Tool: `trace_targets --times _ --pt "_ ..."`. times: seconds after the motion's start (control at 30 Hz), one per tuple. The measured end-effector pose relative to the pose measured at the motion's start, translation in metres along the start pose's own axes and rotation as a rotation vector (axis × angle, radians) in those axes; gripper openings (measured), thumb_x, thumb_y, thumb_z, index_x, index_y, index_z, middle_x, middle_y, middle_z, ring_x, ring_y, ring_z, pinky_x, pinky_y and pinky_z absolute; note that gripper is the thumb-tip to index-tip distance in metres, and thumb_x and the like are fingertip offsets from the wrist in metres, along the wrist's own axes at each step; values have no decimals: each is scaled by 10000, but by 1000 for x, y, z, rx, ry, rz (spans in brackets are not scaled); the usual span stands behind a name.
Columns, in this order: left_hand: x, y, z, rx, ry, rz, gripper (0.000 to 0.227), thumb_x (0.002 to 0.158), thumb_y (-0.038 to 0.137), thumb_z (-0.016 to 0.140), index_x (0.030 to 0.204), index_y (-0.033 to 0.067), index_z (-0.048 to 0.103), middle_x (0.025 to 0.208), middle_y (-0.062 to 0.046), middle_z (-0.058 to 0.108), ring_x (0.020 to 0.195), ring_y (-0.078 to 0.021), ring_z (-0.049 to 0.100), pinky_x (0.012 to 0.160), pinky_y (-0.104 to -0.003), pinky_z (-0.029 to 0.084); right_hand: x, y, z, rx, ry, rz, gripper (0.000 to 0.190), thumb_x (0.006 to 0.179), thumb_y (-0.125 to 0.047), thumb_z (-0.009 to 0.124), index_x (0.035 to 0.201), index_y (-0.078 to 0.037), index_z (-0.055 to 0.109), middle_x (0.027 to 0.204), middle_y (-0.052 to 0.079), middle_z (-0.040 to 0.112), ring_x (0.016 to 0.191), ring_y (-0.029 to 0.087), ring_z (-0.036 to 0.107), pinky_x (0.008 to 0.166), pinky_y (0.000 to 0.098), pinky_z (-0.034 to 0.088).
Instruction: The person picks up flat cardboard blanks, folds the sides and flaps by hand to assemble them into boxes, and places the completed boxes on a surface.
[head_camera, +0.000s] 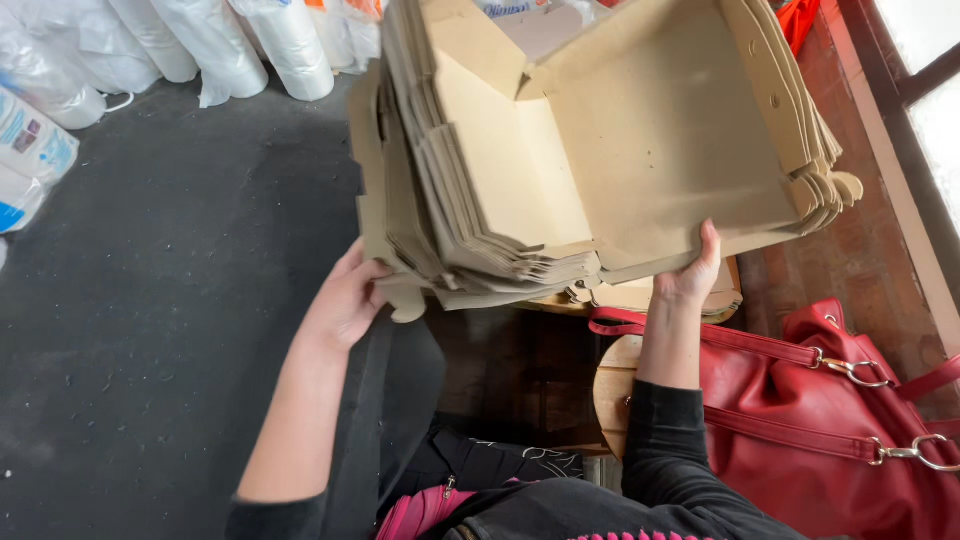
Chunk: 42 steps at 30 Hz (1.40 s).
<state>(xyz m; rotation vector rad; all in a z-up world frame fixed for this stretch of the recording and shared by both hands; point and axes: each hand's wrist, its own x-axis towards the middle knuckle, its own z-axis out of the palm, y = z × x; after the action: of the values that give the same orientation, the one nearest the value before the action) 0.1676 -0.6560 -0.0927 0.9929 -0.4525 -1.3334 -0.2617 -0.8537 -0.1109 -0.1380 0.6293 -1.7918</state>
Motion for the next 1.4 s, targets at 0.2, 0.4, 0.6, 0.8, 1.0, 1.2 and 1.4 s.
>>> trace_targets --times 0.2,0.4,0.6,0.8,1.0,1.2,1.4 --pt "-124 96 -25 -70 169 212 588 799 -61 556 1343 138 655 963 -58 702 632 -106 665 542 -197 613 -36 64 80 13 -156 190 329 789 -172 807 1060 1 735 1045 225 770 880 400 783 829 541 665" --pt "-200 88 -143 -149 477 373 384 893 -42 474 1179 142 652 920 33 675 803 -102 645 665 -220 517 -100 180 136 -54 -168 566 298 676 -140 823 941 -73 705 1016 137 711 950 339 672 874 521 595" --pt "-236 68 -189 -202 684 322 313 1015 188 587 1310 114 665 1227 -98 724 1095 -280 713 864 -461 603 -116 283 86 -243 -146 697 177 685 -53 772 834 -95 687 895 85 736 833 282 703 790 399 591" --pt "-247 43 -168 -383 855 260 537 910 590 536 1343 301 667 1241 67 721 1114 -154 686 794 -302 558 -130 227 76 -326 -352 820 962 619 -388 888 1408 -100 419 1348 171 580 1197 324 617 946 478 616" --pt "-238 36 -97 -501 928 562 1015 652 730 658 1548 306 438 1527 33 569 1303 -157 643 948 -318 568 -21 194 94 -336 -592 911 1128 704 -808 476 1492 -1 496 1403 249 612 1203 464 640 891 622 589" --pt "-229 33 -107 -239 869 627 527 991 667 654 1436 434 496 1479 57 466 1422 -211 502 1220 -503 408 173 292 58 -793 -829 708 564 986 -499 733 1358 -84 644 1294 149 699 1180 364 713 1028 580 556" --pt "-209 99 -177 82 698 620 611 1020 770 591 1493 410 449 1611 58 447 1513 -233 474 1199 -572 450 -1 178 124 -1877 -999 259 599 1028 -376 567 1579 -159 476 1463 356 494 1357 555 447 1180 619 351"
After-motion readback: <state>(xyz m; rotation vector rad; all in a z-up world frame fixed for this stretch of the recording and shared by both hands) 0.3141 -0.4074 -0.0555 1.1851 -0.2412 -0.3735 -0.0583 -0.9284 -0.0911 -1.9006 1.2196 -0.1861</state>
